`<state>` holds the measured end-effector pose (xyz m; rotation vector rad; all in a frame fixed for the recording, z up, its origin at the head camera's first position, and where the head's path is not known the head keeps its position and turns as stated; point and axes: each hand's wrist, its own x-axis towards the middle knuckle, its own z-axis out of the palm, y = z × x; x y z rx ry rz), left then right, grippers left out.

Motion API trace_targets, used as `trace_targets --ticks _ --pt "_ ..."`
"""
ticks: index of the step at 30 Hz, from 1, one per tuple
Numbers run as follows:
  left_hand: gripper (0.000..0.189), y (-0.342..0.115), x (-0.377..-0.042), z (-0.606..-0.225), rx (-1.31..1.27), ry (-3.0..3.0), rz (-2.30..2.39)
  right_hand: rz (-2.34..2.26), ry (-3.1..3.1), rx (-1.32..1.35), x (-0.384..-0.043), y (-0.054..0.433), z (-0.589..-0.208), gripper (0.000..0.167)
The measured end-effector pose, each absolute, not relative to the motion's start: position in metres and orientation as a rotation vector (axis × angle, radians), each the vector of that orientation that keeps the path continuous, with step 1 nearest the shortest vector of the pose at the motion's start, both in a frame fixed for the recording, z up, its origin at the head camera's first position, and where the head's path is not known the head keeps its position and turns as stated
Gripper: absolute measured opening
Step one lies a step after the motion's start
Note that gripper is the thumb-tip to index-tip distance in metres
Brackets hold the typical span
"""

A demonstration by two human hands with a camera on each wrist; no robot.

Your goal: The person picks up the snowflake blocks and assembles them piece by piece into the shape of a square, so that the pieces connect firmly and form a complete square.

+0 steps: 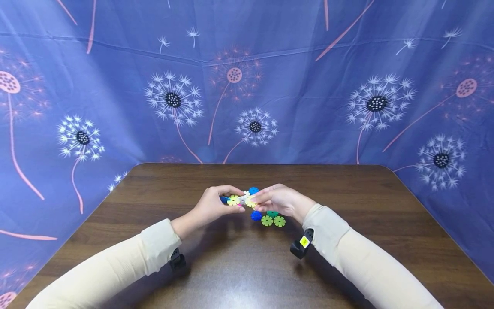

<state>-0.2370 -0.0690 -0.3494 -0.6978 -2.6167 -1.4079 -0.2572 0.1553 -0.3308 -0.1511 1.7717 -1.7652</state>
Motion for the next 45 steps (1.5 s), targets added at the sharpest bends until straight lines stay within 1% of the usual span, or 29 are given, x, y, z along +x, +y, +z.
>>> trace_targets --ticks 5,11,15,22,29,34,41,45 --pt "0.037 -0.065 -0.238 -0.349 -0.742 -2.628 -1.348 -1.781 1.743 -0.162 -0.256 0.154 -0.332 0.006" --pt "0.036 -0.062 -0.238 -0.347 -0.788 -2.612 -1.311 -1.782 1.73 -0.193 -0.255 0.153 -0.333 0.015" --pt "0.035 -0.06 -0.239 -0.347 -0.814 -2.612 -1.32 -1.789 1.719 -0.185 -0.254 0.151 -0.332 0.015" --pt "0.032 -0.06 -0.239 -0.346 -0.778 -2.628 -1.318 -1.786 1.709 -0.143 -0.255 0.147 -0.33 0.015" --pt "0.034 -0.062 -0.241 -0.347 -0.716 -2.657 -1.269 -1.764 1.781 -0.16 -0.262 0.161 -0.325 0.015" --pt "0.033 -0.065 -0.24 -0.345 -0.716 -2.664 -1.25 -1.785 1.819 -0.183 -0.267 0.171 -0.321 0.014" --pt "0.034 -0.066 -0.238 -0.342 -0.698 -2.708 -1.263 -1.785 1.883 -0.186 -0.27 0.177 -0.323 0.017" --pt "0.033 -0.066 -0.237 -0.343 -0.68 -2.728 -1.277 -1.72 1.955 -0.151 -0.269 0.182 -0.329 0.022"
